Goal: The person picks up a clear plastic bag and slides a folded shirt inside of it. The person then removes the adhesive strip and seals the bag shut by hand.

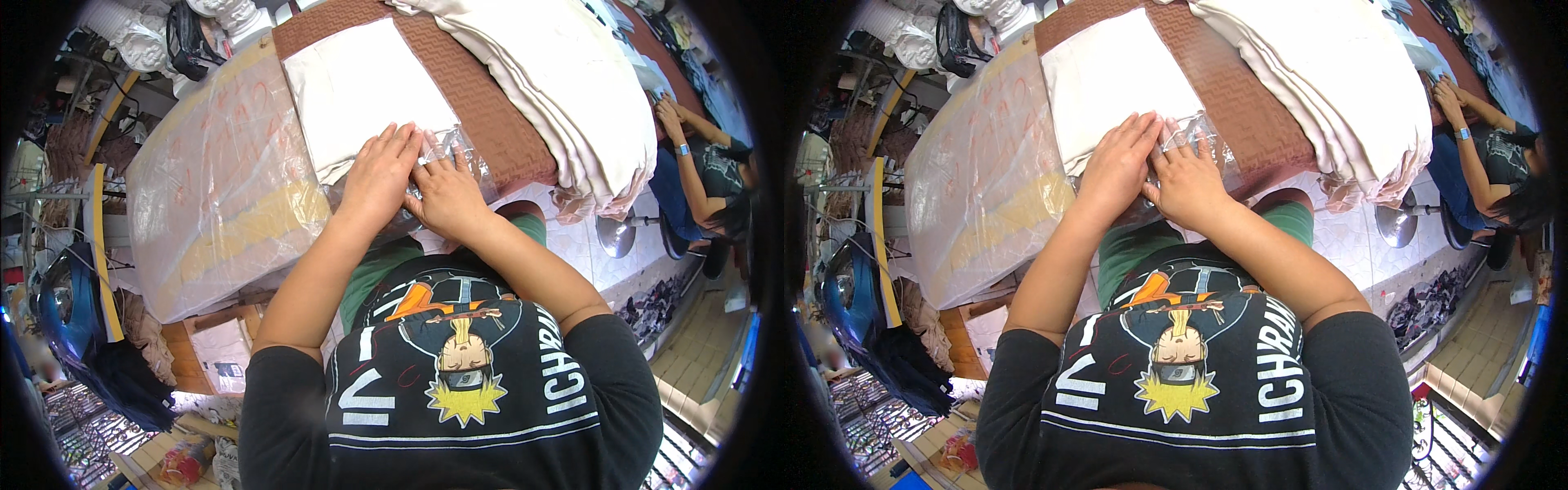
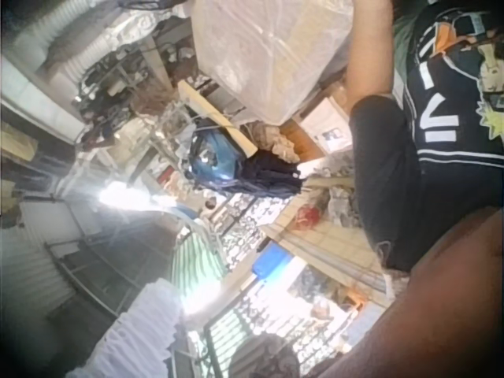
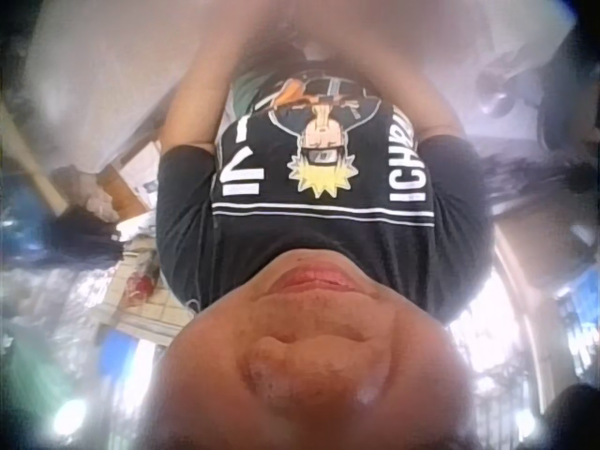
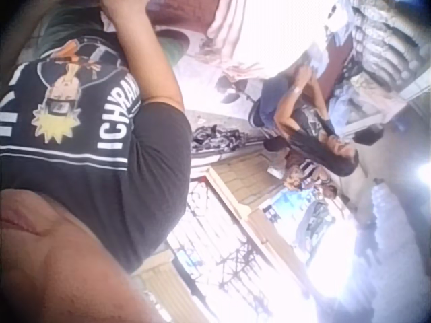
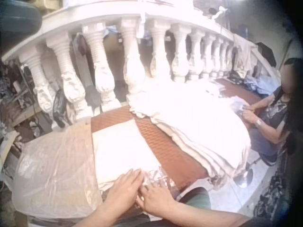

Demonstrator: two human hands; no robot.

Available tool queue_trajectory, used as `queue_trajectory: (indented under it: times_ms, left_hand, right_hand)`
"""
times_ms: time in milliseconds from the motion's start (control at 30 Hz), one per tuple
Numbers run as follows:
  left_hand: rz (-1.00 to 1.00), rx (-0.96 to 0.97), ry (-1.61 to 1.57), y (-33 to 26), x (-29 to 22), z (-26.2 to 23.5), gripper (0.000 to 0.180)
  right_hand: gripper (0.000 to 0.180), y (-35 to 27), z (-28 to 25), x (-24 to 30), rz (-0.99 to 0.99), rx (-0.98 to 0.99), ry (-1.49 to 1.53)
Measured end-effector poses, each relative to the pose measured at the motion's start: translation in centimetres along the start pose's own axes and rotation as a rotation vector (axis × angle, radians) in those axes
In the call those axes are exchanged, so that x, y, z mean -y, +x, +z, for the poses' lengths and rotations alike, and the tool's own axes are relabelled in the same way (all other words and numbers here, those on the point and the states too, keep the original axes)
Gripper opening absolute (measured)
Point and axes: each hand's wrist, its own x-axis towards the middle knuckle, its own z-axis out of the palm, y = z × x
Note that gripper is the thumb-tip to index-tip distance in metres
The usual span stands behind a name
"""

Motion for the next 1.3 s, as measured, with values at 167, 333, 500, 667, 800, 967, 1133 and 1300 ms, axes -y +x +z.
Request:
queue_trajectory:
  times_ms: [167,333,500,667,800,967,1133,1300]
  left_hand:
    - [-0.079,-0.165,-0.112,0.2,0.0,1.0,0.035]
    - [-0.075,-0.157,-0.181,0.5,-0.1,0.8,0.031]
    - [-0.009,-0.199,-0.256,1.2,-0.3,0.9,0.029]
    - [0.002,-0.181,-0.257,1.0,0.0,1.7,0.028]
    - [-0.006,-0.209,-0.266,1.2,-0.4,1.3,0.027]
    - [-0.088,-0.257,-0.143,-0.3,-0.4,-0.9,0.025]
    - [-0.220,-0.097,-0.306,-3.1,-3.7,-2.5,0.024]
    - [-0.027,-0.077,-0.308,-2.5,-6.4,1.0,0.028]
  right_hand:
    - [0.071,0.1,-0.3,-0.1,-0.005,0.012,-0.007]
    - [0.070,0.1,-0.1,-0.3,0.003,0.021,0.004]
    - [0.068,0.5,-0.1,-0.1,0.027,0.029,-0.026]
    - [0.066,1.1,-0.2,-0.3,0.018,0.054,-0.072]
    - [0.066,0.8,1.1,-0.7,-0.017,-0.172,-0.057]
    - [0.070,-2.3,-2.3,-1.1,-0.005,0.008,-0.048]
    - [0.045,-4.9,-4.8,-3.9,-0.095,-0.193,0.207]
    - [0.023,-1.6,-3.4,-6.0,-0.010,-0.590,0.145]
